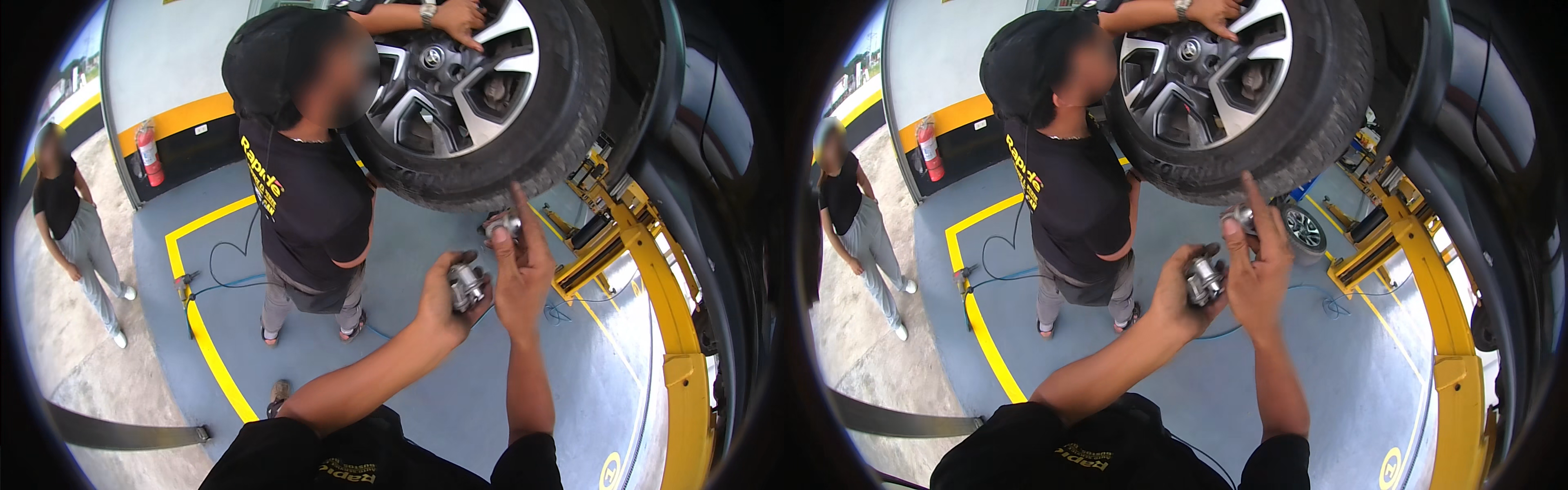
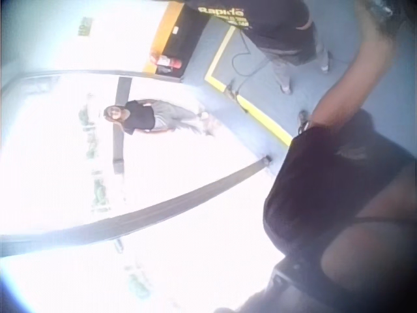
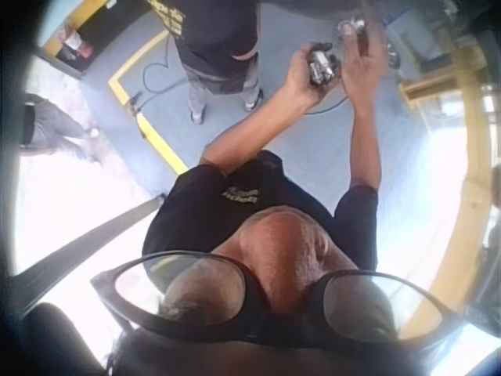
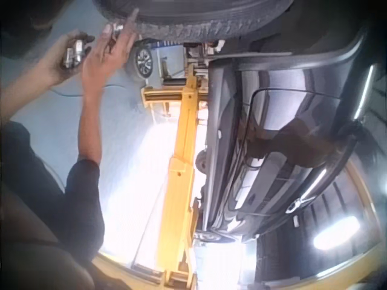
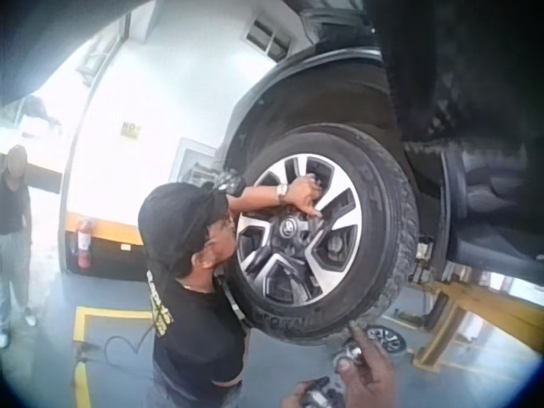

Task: The person removes brake pads from a car's caliper, then installs a tire onto the wheel hub and tightens the lug nuts by hand. The task occurs in a professional auto repair shop with a vehicle on a lift.

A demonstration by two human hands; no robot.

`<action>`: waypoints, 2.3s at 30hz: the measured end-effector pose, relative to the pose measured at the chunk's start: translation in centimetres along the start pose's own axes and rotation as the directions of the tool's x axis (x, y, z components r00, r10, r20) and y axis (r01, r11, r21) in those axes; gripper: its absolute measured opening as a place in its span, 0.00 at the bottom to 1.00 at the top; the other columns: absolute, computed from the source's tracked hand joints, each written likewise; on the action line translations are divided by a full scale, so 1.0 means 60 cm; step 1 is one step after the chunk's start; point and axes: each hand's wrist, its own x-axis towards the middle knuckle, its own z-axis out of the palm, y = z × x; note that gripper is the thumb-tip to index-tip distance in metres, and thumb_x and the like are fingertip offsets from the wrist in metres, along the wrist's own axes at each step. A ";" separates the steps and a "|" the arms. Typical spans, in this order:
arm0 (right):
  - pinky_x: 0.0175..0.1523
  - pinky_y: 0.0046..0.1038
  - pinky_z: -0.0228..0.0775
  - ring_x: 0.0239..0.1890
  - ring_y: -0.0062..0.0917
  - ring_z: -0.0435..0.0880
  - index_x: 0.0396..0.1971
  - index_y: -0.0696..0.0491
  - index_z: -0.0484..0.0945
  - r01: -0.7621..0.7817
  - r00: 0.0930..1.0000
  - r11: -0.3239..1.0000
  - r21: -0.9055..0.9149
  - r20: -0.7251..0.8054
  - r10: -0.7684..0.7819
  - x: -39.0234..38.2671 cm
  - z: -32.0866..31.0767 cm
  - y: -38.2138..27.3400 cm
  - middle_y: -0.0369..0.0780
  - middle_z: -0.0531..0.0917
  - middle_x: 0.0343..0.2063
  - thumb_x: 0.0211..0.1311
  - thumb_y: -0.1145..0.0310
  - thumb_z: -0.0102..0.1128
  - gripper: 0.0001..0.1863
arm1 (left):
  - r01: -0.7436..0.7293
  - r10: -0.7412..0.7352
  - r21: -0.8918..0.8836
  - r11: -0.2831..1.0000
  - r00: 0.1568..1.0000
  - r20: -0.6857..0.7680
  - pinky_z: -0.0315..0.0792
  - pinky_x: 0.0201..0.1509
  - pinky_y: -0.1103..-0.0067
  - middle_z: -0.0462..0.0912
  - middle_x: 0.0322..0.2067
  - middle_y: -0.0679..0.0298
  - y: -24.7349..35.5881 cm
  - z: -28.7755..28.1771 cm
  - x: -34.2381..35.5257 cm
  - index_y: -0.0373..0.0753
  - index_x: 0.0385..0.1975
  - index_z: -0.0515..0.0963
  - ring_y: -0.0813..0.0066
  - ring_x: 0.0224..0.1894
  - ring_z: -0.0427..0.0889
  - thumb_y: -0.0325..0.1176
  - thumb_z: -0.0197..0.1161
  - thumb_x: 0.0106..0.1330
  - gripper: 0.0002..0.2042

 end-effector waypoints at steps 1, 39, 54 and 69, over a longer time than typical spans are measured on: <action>0.43 0.25 0.79 0.38 0.21 0.83 0.72 0.50 0.78 -0.013 0.999 0.999 0.039 -0.038 0.015 0.019 0.025 -0.011 0.37 0.81 0.39 0.76 0.66 0.69 0.27 | 0.037 -0.037 0.029 0.999 0.999 0.010 0.80 0.44 0.76 0.83 0.37 0.65 0.032 -0.025 -0.006 0.45 0.48 0.80 0.73 0.42 0.84 0.44 0.61 0.76 0.11; 0.42 0.46 0.83 0.37 0.45 0.92 0.45 0.58 0.85 0.251 0.938 0.189 -0.949 0.190 -0.290 0.533 0.224 0.315 0.51 0.90 0.36 0.71 0.77 0.59 0.09 | 0.366 -0.368 0.127 0.922 0.930 -0.006 0.77 0.70 0.57 0.83 0.59 0.59 0.382 -0.359 0.017 0.44 0.72 0.74 0.60 0.60 0.82 0.46 0.58 0.82 0.24; 0.54 0.52 0.79 0.49 0.56 0.86 0.46 0.64 0.82 0.284 0.885 0.274 -0.919 0.142 -0.444 0.492 0.195 0.317 0.57 0.85 0.47 0.65 0.74 0.63 0.13 | 0.532 -0.491 -0.127 0.837 0.833 0.255 0.74 0.70 0.56 0.79 0.62 0.56 0.422 -0.291 0.093 0.44 0.63 0.78 0.55 0.65 0.77 0.44 0.56 0.75 0.21; 0.46 0.40 0.82 0.40 0.43 0.87 0.44 0.58 0.81 -0.840 0.513 0.499 -0.211 -0.605 0.608 -0.470 0.368 0.294 0.48 0.83 0.40 0.66 0.67 0.75 0.14 | 0.569 -0.731 -0.466 0.677 0.592 -0.339 0.85 0.67 0.64 0.79 0.52 0.56 0.426 -0.381 0.164 0.32 0.56 0.80 0.60 0.57 0.79 0.28 0.61 0.68 0.17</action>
